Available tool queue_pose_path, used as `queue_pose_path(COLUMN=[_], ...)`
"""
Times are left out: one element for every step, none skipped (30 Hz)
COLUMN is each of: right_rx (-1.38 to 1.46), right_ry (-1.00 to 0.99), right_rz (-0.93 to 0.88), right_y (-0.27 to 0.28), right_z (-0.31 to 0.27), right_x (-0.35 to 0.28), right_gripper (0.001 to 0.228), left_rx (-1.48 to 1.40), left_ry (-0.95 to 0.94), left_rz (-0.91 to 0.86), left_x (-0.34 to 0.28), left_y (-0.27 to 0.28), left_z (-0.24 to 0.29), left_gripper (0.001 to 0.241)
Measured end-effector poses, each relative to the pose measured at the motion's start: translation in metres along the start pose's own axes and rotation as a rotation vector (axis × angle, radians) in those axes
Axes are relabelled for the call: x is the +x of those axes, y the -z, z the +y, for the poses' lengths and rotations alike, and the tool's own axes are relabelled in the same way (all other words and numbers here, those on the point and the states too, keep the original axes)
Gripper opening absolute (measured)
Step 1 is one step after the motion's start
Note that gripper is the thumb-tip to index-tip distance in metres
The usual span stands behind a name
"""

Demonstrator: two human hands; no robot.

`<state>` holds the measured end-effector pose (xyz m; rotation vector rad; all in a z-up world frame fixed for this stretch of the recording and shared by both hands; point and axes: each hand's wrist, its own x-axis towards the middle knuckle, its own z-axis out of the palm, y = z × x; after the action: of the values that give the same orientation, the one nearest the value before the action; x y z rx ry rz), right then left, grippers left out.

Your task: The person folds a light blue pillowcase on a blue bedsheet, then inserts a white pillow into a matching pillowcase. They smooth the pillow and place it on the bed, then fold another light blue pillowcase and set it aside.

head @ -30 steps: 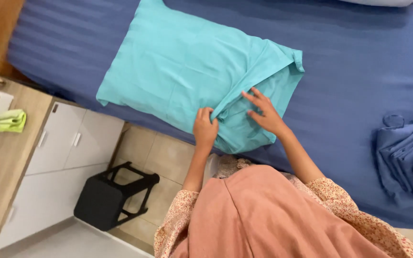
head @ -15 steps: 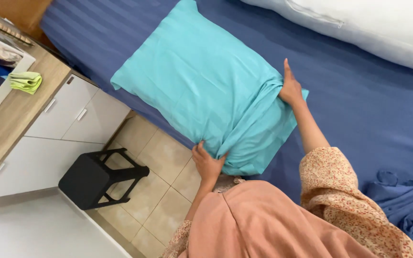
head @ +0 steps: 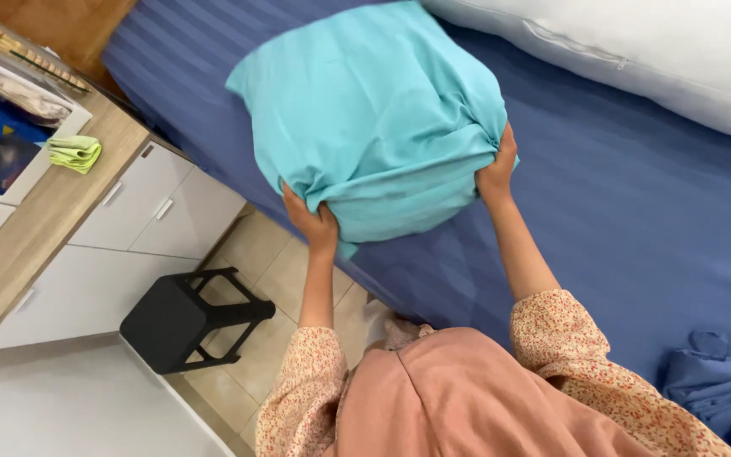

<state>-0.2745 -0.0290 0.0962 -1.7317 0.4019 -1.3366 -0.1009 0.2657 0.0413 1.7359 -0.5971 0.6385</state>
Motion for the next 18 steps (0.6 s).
queue_pose_path(right_rx=[0.003, -0.241, -0.486, -0.483, -0.552, -0.623, -0.624, -0.655, -0.683, -0.688, -0.606, -0.518, -0.519, -0.441, -0.360, -0.360, -0.351, -0.339], right_ry=[-0.003, -0.117, -0.229, -0.227, -0.251, -0.282, -0.287, -0.115, 0.056, 0.050, 0.090, 0.134, 0.131, 0.119, 0.105, 0.105, 0.134, 0.168], right_rz=[-0.006, -0.078, -0.152, -0.148, -0.226, -0.302, -0.294, -0.282, -0.269, -0.270, -0.353, -0.435, -0.436, -0.601, -0.763, -0.768, -0.731, -0.692], right_y=[0.003, 0.006, 0.010, 0.019, 0.028, 0.041, 0.039, 0.037, 0.035, 0.029, 0.022, 0.013, 0.001, -0.009, -0.019, -0.029, -0.038, -0.050], right_z=[0.011, 0.021, 0.031, 0.040, 0.049, 0.058, 0.035, 0.012, -0.012, -0.021, -0.031, -0.040, -0.040, -0.041, -0.041, -0.046, -0.051, -0.055], right_x=[-0.002, -0.008, -0.015, -0.025, -0.034, -0.047, -0.061, -0.073, -0.086, -0.100, -0.114, -0.127, -0.134, -0.141, -0.149, -0.148, -0.146, -0.141], right_gripper=[0.050, 0.055, 0.060, 0.060, 0.076, 0.092, 0.092, 0.088, 0.084, 0.084, 0.064, 0.045, 0.045, 0.032, 0.021, 0.021, 0.023, 0.026], left_rx=[0.006, 0.103, 0.199, 0.199, 0.273, 0.342, 0.341, 0.379, 0.415, 0.414, 0.354, 0.295, 0.296, 0.240, 0.182, 0.182, 0.204, 0.229], left_ry=[0.004, -0.024, -0.050, -0.056, 0.145, 0.344, 0.338, 0.262, 0.186, 0.188, 0.073, -0.042, -0.040, -0.188, -0.335, -0.331, -0.392, -0.457], left_rz=[0.003, -0.091, -0.185, -0.183, -0.442, -0.711, -0.718, -0.664, -0.608, -0.615, -0.537, -0.453, -0.455, -0.544, -0.630, -0.629, -0.728, -0.822], left_x=[0.003, 0.003, 0.003, -0.004, -0.011, -0.020, -0.028, -0.036, -0.044, -0.041, -0.039, -0.034, -0.026, -0.020, -0.014, -0.011, -0.008, -0.001], left_y=[0.002, 0.008, 0.014, 0.021, 0.027, 0.033, 0.036, 0.039, 0.042, 0.041, 0.041, 0.041, 0.036, 0.032, 0.027, 0.019, 0.011, 0.003], left_z=[-0.004, -0.008, -0.012, -0.008, -0.005, -0.001, -0.006, -0.012, -0.017, -0.004, 0.008, 0.020, 0.029, 0.038, 0.047, 0.044, 0.040, 0.036], left_gripper=[0.073, 0.072, 0.072, 0.072, 0.071, 0.071, 0.071, 0.066, 0.061, 0.061, 0.052, 0.043, 0.043, 0.033, 0.023, 0.023, 0.017, 0.011])
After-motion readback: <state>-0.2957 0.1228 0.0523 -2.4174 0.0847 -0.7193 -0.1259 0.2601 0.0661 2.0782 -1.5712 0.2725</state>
